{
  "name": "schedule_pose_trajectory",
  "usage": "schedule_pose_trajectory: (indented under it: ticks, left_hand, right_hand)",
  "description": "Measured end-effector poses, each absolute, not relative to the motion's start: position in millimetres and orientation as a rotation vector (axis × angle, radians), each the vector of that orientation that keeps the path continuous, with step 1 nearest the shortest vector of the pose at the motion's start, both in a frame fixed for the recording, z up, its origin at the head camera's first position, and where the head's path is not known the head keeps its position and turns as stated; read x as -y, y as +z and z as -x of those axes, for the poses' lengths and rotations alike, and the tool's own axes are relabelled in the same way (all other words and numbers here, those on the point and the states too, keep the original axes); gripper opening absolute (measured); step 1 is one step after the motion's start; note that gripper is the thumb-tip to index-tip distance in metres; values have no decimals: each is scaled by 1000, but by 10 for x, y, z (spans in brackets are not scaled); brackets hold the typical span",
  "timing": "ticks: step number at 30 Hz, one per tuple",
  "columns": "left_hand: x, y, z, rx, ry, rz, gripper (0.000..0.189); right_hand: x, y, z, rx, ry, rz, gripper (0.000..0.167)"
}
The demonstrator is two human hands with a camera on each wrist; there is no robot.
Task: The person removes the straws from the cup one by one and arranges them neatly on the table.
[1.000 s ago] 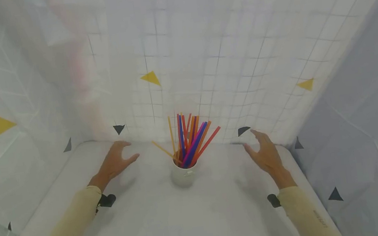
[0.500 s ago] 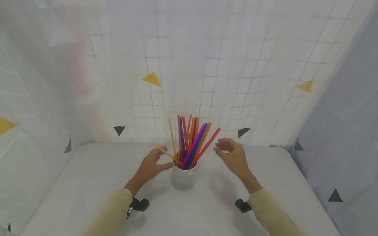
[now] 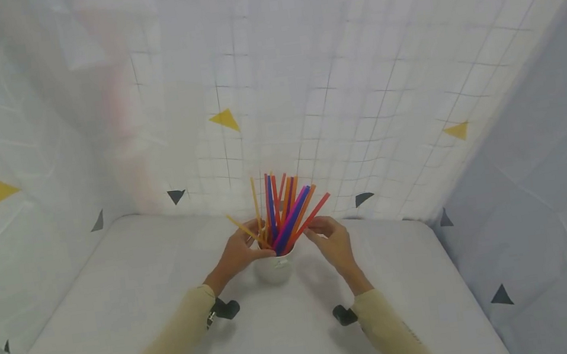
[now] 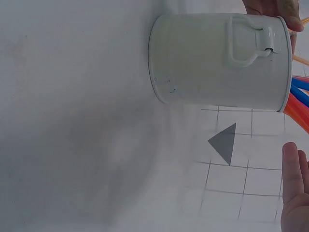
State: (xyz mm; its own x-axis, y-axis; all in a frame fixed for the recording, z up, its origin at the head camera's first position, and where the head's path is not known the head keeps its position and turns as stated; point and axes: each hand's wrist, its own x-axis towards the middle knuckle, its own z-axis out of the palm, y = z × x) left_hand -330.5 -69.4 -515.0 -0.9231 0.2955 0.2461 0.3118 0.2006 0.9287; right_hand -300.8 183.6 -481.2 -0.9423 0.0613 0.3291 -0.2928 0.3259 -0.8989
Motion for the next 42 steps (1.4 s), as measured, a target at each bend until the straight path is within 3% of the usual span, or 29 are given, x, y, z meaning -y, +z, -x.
schedule_pose_trajectory:
  ticks: [11,22,30,42]
  left_hand:
    - [668,-5170,3288,2418,-1833,632,76]
    - [683,-5134,3319,2406,-1803,636,87]
    - [684,-5117,3316,2428,-1779,651,86]
    - [701,-5134,3321,2440,-1771,669,86]
  right_hand:
    - [-1723,-4799,2996,2285,1687,-150,28]
    - [-1674,-4832,3033,2292,1713,-140,35]
    - [-1591,-4596,2857,2264,1722,-219,26]
    - [-1686,-4847,3084,2219,1693,-232,21]
